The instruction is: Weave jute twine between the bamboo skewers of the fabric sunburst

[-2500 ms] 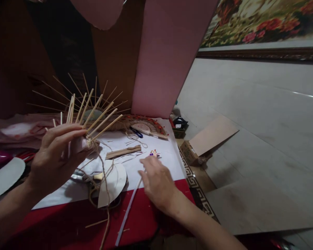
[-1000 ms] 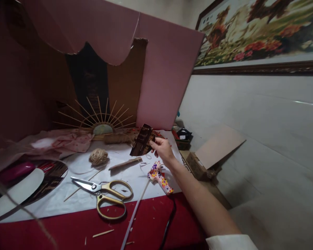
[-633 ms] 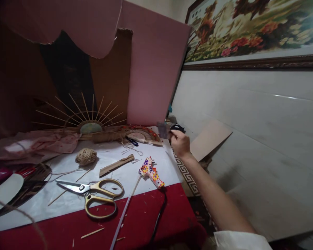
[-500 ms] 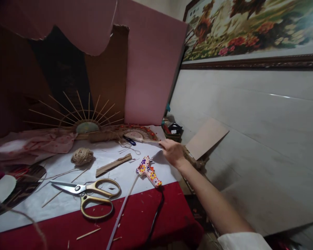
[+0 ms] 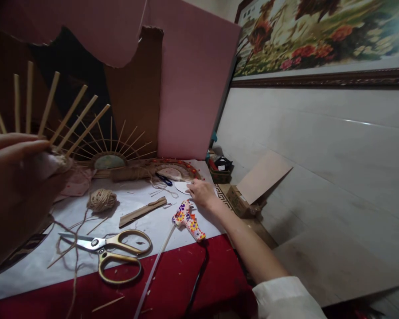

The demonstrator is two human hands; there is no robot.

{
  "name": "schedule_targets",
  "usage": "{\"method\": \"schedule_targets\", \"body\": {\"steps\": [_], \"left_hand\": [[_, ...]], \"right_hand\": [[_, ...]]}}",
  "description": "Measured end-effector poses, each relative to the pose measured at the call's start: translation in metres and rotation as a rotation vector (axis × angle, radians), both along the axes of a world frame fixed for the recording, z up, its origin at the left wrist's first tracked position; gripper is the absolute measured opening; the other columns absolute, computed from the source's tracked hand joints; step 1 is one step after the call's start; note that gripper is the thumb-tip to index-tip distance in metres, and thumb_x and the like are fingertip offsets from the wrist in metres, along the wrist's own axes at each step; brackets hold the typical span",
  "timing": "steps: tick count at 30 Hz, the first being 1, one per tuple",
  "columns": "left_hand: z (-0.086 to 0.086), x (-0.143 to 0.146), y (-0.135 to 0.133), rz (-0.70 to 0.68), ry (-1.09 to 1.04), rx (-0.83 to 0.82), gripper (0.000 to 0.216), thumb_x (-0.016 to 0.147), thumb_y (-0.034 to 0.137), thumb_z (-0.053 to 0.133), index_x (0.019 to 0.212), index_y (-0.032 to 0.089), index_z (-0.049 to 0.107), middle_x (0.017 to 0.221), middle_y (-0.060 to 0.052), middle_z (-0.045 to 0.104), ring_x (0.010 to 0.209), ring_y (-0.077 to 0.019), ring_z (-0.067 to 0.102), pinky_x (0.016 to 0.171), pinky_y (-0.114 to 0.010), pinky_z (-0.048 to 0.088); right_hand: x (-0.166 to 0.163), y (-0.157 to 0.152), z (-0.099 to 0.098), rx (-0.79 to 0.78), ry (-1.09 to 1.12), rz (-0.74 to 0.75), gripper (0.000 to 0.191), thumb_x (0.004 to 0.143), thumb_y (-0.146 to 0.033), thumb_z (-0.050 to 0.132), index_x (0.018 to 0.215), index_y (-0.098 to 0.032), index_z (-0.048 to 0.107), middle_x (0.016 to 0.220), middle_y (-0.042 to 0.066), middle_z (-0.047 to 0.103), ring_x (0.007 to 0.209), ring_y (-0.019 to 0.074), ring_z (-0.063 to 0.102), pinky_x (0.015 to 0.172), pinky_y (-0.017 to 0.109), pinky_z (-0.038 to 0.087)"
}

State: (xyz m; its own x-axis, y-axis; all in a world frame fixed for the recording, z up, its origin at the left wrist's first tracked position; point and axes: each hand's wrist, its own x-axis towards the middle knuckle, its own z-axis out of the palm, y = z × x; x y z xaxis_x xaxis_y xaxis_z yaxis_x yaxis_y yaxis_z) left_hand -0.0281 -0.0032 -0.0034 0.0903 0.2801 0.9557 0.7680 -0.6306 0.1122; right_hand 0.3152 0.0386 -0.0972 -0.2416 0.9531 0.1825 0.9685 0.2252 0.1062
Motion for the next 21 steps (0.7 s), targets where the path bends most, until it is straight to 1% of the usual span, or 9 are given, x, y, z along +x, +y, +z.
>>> {"method": "schedule_targets", "body": {"steps": [3,6,7,9,11,14,16,19,21], "left_hand": [[-0.001,0.008,-0.004,0.022,0.084,0.031,0.052,0.072,0.027,0.069,0.123,0.019,0.056,0.121,-0.012,0.058,0.115,-0.0348,0.051,0.099,-0.055,0.037],[0.000,0.012,-0.006,0.010,0.108,0.047,0.051,0.073,0.027,0.068,0.122,0.020,0.056,0.120,-0.012,0.058,0.115,-0.0349,0.051,0.100,-0.055,0.035],[0.000,0.011,-0.006,0.005,0.110,0.047,0.052,0.073,0.027,0.067,0.123,0.021,0.055,0.120,-0.011,0.058,0.115,-0.0347,0.051,0.100,-0.055,0.035],[0.000,0.009,-0.007,0.001,0.105,0.041,0.053,0.073,0.028,0.067,0.125,0.023,0.054,0.121,-0.010,0.058,0.115,-0.0342,0.051,0.101,-0.055,0.035],[0.000,0.004,-0.008,0.004,0.091,0.028,0.055,0.073,0.028,0.067,0.127,0.025,0.053,0.121,-0.009,0.058,0.116,-0.0333,0.051,0.102,-0.055,0.034],[-0.002,-0.002,-0.007,0.012,0.062,0.011,0.057,0.072,0.027,0.068,0.127,0.027,0.053,0.121,-0.007,0.058,0.116,-0.0327,0.051,0.102,-0.055,0.036],[-0.003,-0.005,-0.007,0.011,0.044,0.000,0.058,0.071,0.025,0.070,0.126,0.027,0.054,0.121,-0.008,0.058,0.116,-0.0330,0.051,0.101,-0.055,0.037],[-0.005,-0.007,-0.006,-0.002,0.019,-0.028,0.059,0.070,0.024,0.070,0.127,0.027,0.054,0.123,-0.008,0.057,0.117,-0.0330,0.050,0.100,-0.054,0.039],[-0.006,-0.008,-0.006,-0.021,-0.033,-0.068,0.057,0.069,0.024,0.070,0.125,0.029,0.056,0.124,-0.006,0.056,0.118,-0.0326,0.049,0.101,-0.052,0.038]], "right_hand": [[-0.026,0.008,0.007,-0.046,-0.004,0.011,0.033,0.096,-0.030,0.036,0.103,-0.020,0.067,0.108,0.010,0.064,0.098,0.0200,0.059,0.077,0.029,0.043],[-0.054,0.019,0.007,-0.154,-0.010,0.038,0.028,0.094,-0.034,0.045,0.101,-0.016,0.066,0.107,0.011,0.063,0.099,0.0215,0.060,0.083,0.034,0.046],[-0.061,0.023,0.006,-0.193,-0.009,0.040,0.026,0.093,-0.034,0.050,0.105,-0.015,0.063,0.110,0.010,0.062,0.098,0.0213,0.060,0.084,0.037,0.048],[-0.071,0.032,0.007,-0.253,0.005,0.040,0.030,0.090,-0.032,0.056,0.114,-0.014,0.057,0.115,0.010,0.059,0.098,0.0213,0.060,0.082,0.040,0.051],[-0.077,0.040,0.012,-0.275,0.043,0.045,0.032,0.089,-0.031,0.058,0.116,-0.015,0.055,0.115,0.009,0.058,0.097,0.0207,0.061,0.081,0.040,0.052],[-0.086,0.051,0.031,-0.242,0.157,0.111,0.022,0.090,-0.029,0.054,0.098,-0.012,0.064,0.097,0.008,0.066,0.085,0.0184,0.063,0.073,0.032,0.051],[-0.094,0.053,0.046,-0.214,0.258,0.200,0.025,0.093,-0.028,0.047,0.092,-0.012,0.067,0.085,0.006,0.069,0.075,0.0142,0.063,0.064,0.024,0.048],[-0.098,0.042,0.063,-0.157,0.383,0.286,0.028,0.096,-0.030,0.040,0.111,-0.020,0.060,0.089,0.001,0.069,0.070,0.0090,0.061,0.058,0.018,0.044],[-0.090,0.022,0.066,-0.092,0.419,0.254,0.026,0.094,-0.029,0.044,0.113,-0.019,0.058,0.094,0.004,0.068,0.077,0.0109,0.061,0.064,0.021,0.044]]}}
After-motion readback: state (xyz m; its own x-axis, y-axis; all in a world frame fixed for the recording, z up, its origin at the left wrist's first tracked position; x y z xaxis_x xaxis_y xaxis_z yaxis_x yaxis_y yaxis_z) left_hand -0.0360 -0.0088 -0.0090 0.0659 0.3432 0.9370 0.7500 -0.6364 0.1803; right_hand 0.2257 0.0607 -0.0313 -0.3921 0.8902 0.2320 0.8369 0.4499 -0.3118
